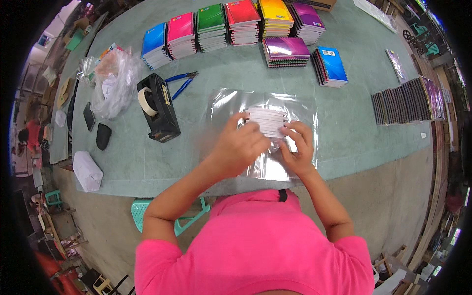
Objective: The person picks up several small notebooks, stacks them together by hand, and places them into a clear plastic sleeve. They then pick up a piece of adhesive tape from a dispenser and seal the sleeve.
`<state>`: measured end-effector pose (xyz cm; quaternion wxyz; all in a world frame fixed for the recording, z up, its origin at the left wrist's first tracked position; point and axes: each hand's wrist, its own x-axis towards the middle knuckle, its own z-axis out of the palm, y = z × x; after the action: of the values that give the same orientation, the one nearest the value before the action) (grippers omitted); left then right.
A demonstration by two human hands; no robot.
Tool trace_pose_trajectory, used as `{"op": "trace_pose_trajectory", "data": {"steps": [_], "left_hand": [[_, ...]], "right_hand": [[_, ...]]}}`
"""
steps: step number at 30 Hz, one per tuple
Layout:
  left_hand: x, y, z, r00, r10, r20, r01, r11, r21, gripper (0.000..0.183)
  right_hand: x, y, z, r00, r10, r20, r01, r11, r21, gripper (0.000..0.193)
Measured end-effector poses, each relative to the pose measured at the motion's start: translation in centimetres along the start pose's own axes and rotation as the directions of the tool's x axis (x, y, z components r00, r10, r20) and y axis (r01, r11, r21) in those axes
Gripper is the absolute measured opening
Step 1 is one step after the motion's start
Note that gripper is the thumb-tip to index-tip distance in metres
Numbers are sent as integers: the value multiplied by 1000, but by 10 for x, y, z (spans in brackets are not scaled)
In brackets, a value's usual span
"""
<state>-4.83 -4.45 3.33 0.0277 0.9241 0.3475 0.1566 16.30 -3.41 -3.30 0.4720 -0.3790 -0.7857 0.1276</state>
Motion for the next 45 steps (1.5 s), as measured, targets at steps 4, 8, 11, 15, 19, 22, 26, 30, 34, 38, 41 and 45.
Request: {"op": "trace_pose_trajectory", "data": {"steps": [4, 8, 11, 15, 19, 22, 26, 30, 34, 38, 41, 45], "left_hand": [[-11, -1, -20, 998, 45, -40, -47, 997, -55, 24], [15, -40, -48, 991, -34, -131, 45, 996, 82, 16], [39, -51, -53, 997, 71, -8, -70, 993, 97, 12], [59, -46, -31, 976, 212, 60, -216, 974, 75, 9], [67, -46, -25, 977, 166, 135, -180, 979, 95, 8], [71, -48, -31, 989, 108, 102, -124, 978, 165, 12], [58, -56, -60, 998, -10, -67, 4, 997, -80, 25], [22, -38, -37, 995, -99, 11, 99, 979, -177, 31], [13, -34, 9, 928, -336, -163, 225, 851, -475, 37], [23, -47, 26, 828, -560, 4, 339, 496, -799, 39], [27, -56, 26, 860, -507, 55, 387, 578, -719, 32], [40, -59, 13, 979, -178, -100, 147, 953, -264, 21]], "right_hand": [[18, -3, -5, 980, -119, 162, 130, 990, -58, 37], [23, -7, 0, 968, -127, 218, 159, 978, -136, 36], [17, -8, 1, 964, -125, 234, 167, 971, -171, 36], [15, -11, 4, 973, -105, 204, 136, 980, -144, 35], [16, -15, 4, 968, -95, 231, 143, 969, -201, 32], [19, -21, 1, 958, -56, 280, 121, 968, -218, 34], [32, -25, -4, 985, -16, 173, 47, 983, -178, 17], [42, -14, -6, 948, 136, 287, -138, 990, -15, 18], [54, -18, -18, 922, 61, 383, -78, 997, 30, 21], [47, -20, -4, 966, 213, 145, -216, 976, 7, 26], [60, -17, -1, 908, 407, 97, -417, 900, 128, 30], [72, 4, -1, 784, 461, 415, -568, 803, 181, 32]]}}
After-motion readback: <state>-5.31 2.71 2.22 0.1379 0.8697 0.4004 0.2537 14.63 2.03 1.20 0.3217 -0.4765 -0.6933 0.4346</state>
